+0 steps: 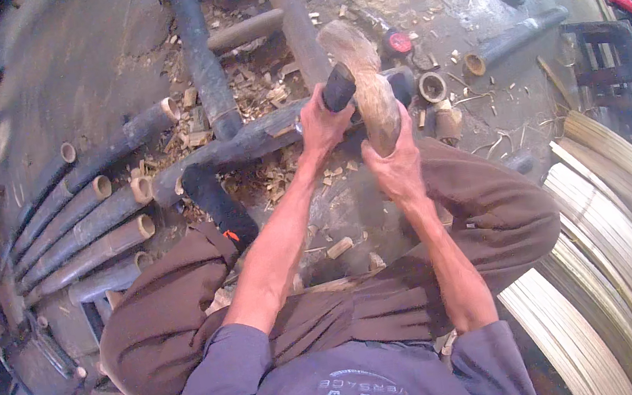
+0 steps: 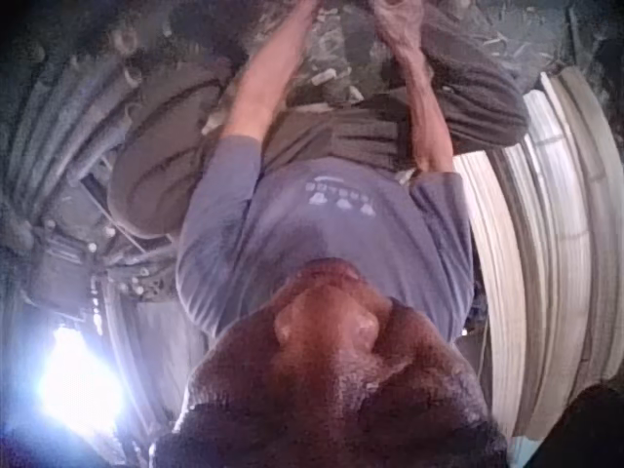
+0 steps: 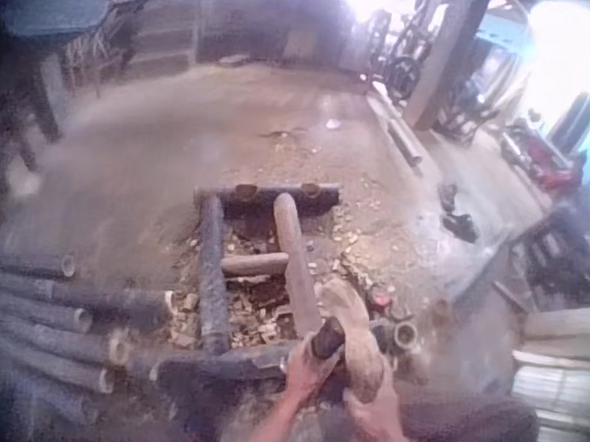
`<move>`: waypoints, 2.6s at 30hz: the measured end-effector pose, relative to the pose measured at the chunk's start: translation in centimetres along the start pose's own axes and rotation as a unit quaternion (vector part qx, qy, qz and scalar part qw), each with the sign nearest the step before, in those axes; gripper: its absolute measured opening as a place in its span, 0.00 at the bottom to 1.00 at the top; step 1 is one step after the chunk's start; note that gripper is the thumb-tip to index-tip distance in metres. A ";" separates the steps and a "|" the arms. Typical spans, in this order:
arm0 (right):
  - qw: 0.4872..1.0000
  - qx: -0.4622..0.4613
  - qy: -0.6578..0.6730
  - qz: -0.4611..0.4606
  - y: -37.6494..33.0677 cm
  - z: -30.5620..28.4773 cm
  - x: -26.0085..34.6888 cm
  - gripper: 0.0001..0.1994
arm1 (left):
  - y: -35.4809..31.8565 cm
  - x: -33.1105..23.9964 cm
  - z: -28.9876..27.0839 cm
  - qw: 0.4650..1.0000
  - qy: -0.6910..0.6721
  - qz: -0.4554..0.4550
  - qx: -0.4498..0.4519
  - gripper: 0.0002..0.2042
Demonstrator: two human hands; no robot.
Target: The person assembles a bamboo frame by hand, fitting cylindrical bamboo pieces together and using a wooden mallet to tap joints into place. The person repeatedly adjusts and aligns the bamboo segments to form a rectangular structure.
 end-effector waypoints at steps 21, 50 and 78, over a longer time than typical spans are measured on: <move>0.932 0.061 0.208 0.292 -0.3 -2.3 -0.9 0.39 | 4.8 -6.3 -10.4 0.974 -0.155 -0.052 -0.155 0.12; 0.932 0.157 0.296 -0.138 1.8 0.2 19.2 0.41 | -1.3 9.8 -16.7 0.844 -0.460 -0.265 -0.080 0.19; 0.984 0.002 0.081 0.160 2.8 -12.7 3.6 0.37 | -3.9 -3.5 -1.3 0.987 0.119 0.106 0.030 0.25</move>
Point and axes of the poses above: each hand's wrist, its own y-axis towards the middle knuckle, its own z-axis out of the palm, x = y × z, the point moved 1 cm from there along y, towards the middle knuckle, and after that the axes turned 13 degrees about -x, right-handed, at the moved point
